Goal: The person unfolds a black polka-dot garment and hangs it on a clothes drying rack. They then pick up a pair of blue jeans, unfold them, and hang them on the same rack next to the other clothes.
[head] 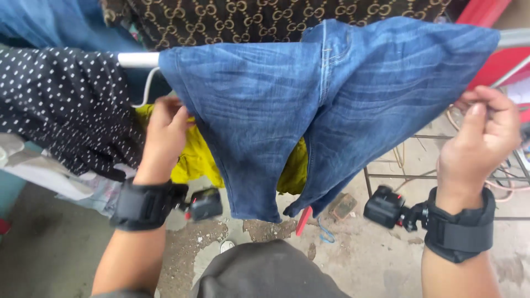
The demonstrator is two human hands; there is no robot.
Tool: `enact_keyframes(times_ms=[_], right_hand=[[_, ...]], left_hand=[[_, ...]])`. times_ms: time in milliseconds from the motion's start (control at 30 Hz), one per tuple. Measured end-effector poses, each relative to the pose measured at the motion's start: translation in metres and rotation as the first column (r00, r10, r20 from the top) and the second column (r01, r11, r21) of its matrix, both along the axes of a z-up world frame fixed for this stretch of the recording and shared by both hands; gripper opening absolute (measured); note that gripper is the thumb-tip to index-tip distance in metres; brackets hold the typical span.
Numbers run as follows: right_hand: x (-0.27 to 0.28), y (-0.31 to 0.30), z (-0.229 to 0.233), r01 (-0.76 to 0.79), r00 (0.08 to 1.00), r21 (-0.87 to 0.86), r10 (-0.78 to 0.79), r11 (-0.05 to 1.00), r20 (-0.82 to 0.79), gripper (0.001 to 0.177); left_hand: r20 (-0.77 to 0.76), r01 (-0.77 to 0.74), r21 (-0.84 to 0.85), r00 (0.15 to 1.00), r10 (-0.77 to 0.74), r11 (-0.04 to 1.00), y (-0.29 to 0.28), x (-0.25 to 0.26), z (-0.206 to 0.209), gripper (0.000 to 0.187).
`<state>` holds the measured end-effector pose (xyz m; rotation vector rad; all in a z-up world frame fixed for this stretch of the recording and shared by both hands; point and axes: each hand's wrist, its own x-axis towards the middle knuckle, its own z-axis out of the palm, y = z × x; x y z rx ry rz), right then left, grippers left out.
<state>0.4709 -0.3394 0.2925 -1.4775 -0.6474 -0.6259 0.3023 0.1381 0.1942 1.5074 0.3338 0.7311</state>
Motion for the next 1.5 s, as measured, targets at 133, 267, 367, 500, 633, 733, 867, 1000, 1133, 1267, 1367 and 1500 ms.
enact_keyframes(times_ms=[133,267,367,500,633,733,867,1000,1133,1267,1367,1500], right_hand=[[0.046,-0.032,-0.04,-0.082,0.996,0.023,0.082,0.996,0.031,0.015],[0.034,-0.037,-0.051,-0.143,0.99,0.052,0.142,0.988,0.02,0.017],[0.034,-0.042,-0.064,-0.11,0.993,-0.012,0.111,0.994,0.032,0.014],[0.047,-0.018,-0.058,-0.106,0.988,-0.079,0.096,0.991,-0.124,0.011],[0.02,0.036,-0.003,-0.222,0.974,-0.144,0.224,0.964,-0.001,0.025],[0.054,0.024,-0.024,-0.443,0.888,-0.079,0.424,0.893,-0.178,0.03],[0.084,0.024,-0.029,-0.699,0.657,0.171,0.718,0.694,-0.228,0.039],[0.101,0.017,-0.039,-0.612,0.587,0.305,0.677,0.73,-0.443,0.029],[0.102,0.008,-0.044,-0.515,0.699,0.146,0.513,0.844,-0.498,0.035],[0.083,0.003,-0.049,-0.522,0.79,0.005,0.486,0.853,-0.374,0.033],[0.081,-0.002,-0.057,-0.574,0.794,-0.045,0.543,0.817,-0.273,0.033],[0.073,-0.009,-0.062,-0.404,0.888,-0.332,0.277,0.852,-0.368,0.042]], left_hand=[[0.225,-0.027,0.311,0.973,-0.046,0.95,-0.002,0.017,0.001,0.047],[0.312,0.191,0.181,0.919,-0.24,0.965,-0.004,0.022,0.013,0.051],[0.255,0.282,0.12,0.918,-0.304,0.952,-0.001,0.022,0.01,0.039],[0.332,0.389,0.01,0.868,-0.37,0.921,0.002,0.028,0.014,0.043],[0.437,0.53,-0.214,0.803,-0.405,0.82,0.007,0.035,-0.003,0.041],[0.4,0.524,-0.299,0.828,-0.394,0.798,0.023,0.055,-0.04,0.028],[0.326,0.531,-0.529,0.847,-0.419,0.662,0.011,0.049,-0.024,0.038],[-0.073,0.481,-0.147,0.866,-0.495,0.864,0.005,0.025,-0.013,0.034],[-0.252,0.395,0.128,0.9,-0.355,0.91,0.002,0.022,-0.005,0.04],[-0.223,0.42,0.175,0.898,-0.379,0.891,0.0,0.021,-0.017,0.037],[-0.218,0.355,0.083,0.918,-0.331,0.931,-0.004,0.03,-0.029,0.043],[-0.09,0.4,-0.002,0.913,-0.398,0.917,-0.006,0.031,-0.054,0.041]])
